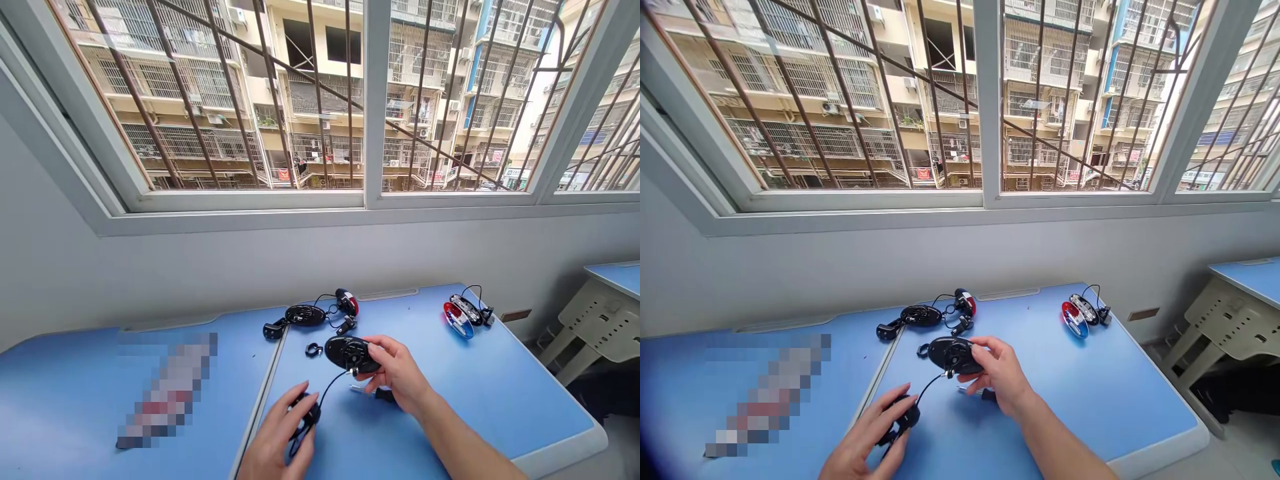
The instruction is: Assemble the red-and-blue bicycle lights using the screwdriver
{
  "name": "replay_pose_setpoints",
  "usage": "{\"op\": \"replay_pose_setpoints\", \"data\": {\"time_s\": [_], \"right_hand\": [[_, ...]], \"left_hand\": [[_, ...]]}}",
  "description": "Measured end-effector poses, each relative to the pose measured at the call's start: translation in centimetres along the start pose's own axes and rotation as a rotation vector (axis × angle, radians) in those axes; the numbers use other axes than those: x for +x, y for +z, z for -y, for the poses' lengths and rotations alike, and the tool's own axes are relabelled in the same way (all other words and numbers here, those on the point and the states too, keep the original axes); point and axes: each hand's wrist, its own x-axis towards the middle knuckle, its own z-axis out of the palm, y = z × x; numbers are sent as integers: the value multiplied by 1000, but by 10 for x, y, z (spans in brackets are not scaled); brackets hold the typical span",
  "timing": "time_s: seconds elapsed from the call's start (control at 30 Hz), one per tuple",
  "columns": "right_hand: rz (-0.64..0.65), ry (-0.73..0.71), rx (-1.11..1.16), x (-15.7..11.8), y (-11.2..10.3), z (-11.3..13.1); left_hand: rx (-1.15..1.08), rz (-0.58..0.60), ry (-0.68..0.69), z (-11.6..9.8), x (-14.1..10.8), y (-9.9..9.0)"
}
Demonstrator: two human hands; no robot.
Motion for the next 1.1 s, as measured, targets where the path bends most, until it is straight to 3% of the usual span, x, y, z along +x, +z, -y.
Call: {"op": "replay_pose_setpoints", "data": {"time_s": [0.17, 0.3, 0.43, 0.53, 0.77, 0.9, 1.1], "right_hand": [[-82, -71, -30, -11, -31, 18], [-253, -117, -96, -22, -68, 26], [-426, -197, -212, -31, -101, 21], [-516, -259, -364, -36, -116, 11], [-644, -477, -888, -38, -122, -8], [-650, -502, -1058, -39, -118, -13], [-659, -430, -1123, -46, -120, -13]], "left_hand": [[-13, 82, 161, -46, 40, 5], [-12, 220, 279, -82, 78, 27], [84, 406, 263, -103, 110, 54], [156, 512, 241, -110, 121, 72], [227, 567, 229, -107, 130, 98], [254, 574, 213, -105, 132, 106], [229, 595, 204, -99, 127, 105]]}}
